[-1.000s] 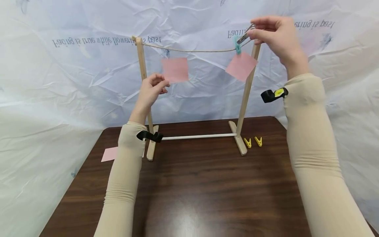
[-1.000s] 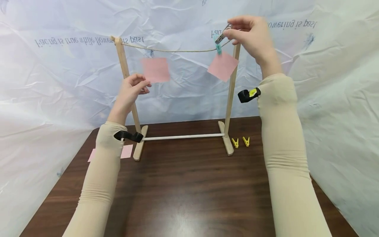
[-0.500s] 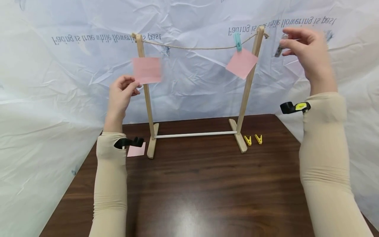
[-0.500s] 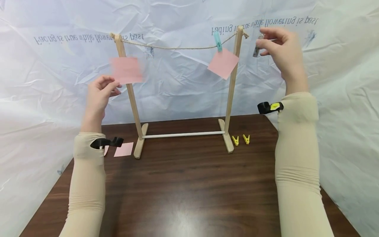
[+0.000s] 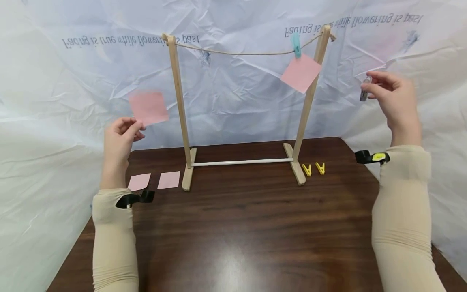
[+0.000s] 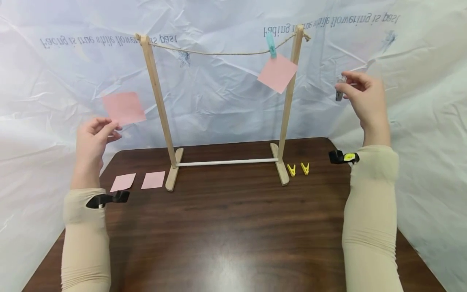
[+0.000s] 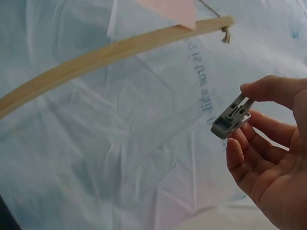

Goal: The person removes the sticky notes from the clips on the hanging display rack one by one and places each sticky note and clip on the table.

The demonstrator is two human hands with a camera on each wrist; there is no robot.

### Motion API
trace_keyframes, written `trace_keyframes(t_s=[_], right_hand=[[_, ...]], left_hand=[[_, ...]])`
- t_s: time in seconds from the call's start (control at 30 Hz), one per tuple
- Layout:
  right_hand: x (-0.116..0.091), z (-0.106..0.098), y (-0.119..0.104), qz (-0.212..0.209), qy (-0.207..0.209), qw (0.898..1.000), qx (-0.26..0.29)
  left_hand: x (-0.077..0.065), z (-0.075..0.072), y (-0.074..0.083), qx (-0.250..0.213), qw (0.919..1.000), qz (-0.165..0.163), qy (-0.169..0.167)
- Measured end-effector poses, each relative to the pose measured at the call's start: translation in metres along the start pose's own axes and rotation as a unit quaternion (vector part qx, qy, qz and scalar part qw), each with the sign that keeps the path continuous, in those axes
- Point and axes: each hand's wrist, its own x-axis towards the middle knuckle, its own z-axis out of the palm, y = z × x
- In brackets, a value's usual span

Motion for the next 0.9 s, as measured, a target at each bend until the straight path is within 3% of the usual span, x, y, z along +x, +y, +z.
trace_keyframes(t_s=[0.23, 0.47, 0.7, 0.9], right_hand=[[-0.018, -0.021, 0.034, 0.037, 0.026, 0.999, 0.003], [-0.041, -0.042, 0.065, 0.078, 0.059, 0.995, -0.014], [-0.057, -0.054, 0.093, 0.12, 0.083, 0.989, -0.032], [-0.066, -0.059, 0.116, 0.151, 0.052, 0.981, -0.111]], left_hand=[[-0.02, -0.024, -0.02, 0.085, 0.9956, -0.031, -0.023], [-0.035, -0.039, -0.033, 0.207, 0.9769, -0.04, -0.034], [-0.05, -0.051, -0.052, 0.244, 0.9665, -0.065, -0.047], [-0.065, -0.062, -0.064, 0.29, 0.9493, -0.086, -0.086]])
